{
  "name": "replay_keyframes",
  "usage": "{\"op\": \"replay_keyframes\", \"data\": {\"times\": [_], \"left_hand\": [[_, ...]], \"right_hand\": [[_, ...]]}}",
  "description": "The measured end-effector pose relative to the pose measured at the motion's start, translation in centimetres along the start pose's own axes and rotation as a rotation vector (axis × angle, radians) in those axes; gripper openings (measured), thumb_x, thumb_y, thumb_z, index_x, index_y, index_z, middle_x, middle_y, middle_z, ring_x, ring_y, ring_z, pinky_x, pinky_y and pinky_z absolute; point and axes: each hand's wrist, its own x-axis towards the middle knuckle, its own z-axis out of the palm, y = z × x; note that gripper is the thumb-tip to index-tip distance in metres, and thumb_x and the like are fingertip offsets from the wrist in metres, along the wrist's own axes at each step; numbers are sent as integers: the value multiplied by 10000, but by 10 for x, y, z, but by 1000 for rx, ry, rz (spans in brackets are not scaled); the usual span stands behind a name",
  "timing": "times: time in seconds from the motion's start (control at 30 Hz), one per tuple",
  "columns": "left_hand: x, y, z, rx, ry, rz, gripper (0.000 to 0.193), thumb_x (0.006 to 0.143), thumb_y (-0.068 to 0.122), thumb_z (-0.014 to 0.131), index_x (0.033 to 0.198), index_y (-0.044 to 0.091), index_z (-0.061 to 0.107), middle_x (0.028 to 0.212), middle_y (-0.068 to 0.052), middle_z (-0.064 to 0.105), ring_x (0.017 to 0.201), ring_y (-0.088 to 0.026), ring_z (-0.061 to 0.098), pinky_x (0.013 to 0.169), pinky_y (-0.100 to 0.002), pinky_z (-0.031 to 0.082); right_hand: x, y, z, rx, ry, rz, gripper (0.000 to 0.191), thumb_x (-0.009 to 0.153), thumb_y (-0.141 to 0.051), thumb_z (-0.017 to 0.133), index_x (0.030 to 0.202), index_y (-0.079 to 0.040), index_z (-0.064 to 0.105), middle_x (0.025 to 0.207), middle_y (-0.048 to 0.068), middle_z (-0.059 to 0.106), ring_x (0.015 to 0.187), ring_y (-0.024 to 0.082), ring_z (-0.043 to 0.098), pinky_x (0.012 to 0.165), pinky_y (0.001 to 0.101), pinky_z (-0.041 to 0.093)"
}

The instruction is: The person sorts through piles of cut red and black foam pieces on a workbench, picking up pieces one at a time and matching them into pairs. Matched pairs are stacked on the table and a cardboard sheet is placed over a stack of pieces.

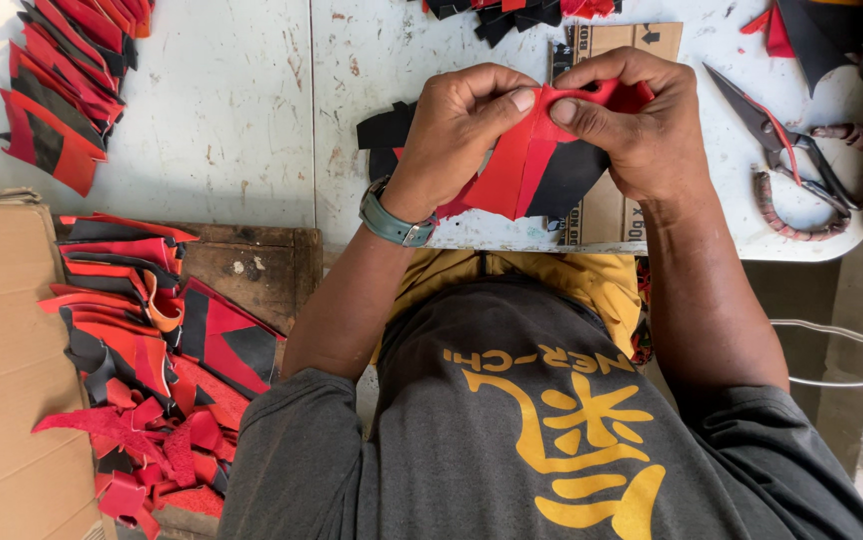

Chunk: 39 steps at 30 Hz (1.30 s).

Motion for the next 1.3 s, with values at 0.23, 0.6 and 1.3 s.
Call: {"op": "replay_keyframes", "data": {"times": [0.23, 0.6, 1.3], "left_hand": [[-3, 12, 26, 292, 146, 64, 156, 1007, 131, 675, 1047, 4, 756, 890, -26, 764, 762, -51, 693, 681, -234, 573], [-9, 17, 14, -86, -27, -12, 296, 993, 43, 675, 1283, -11, 644, 1074, -96, 774, 987, -114, 731, 882, -275, 611], [-7, -29, 47, 123, 55, -47, 150, 966, 104, 729, 937, -16, 644, 759, -28, 658, 680, -35, 567, 596, -221, 476]], "right_hand": [[-1, 6, 14, -254, 122, -87, 156, 952, 97, 804, 987, 35, 666, 880, 66, 677, 771, 89, 598, 710, 219, 514], [-5, -28, -4, -439, 6, -120, 534, 765, 40, 866, 1228, 38, 600, 1224, 107, 623, 1147, 126, 563, 1026, 266, 429], [-19, -13, -14, -2, 76, 141, 535, 888, 63, 800, 1386, 58, 606, 989, 51, 690, 810, 108, 640, 738, 240, 518]]}}
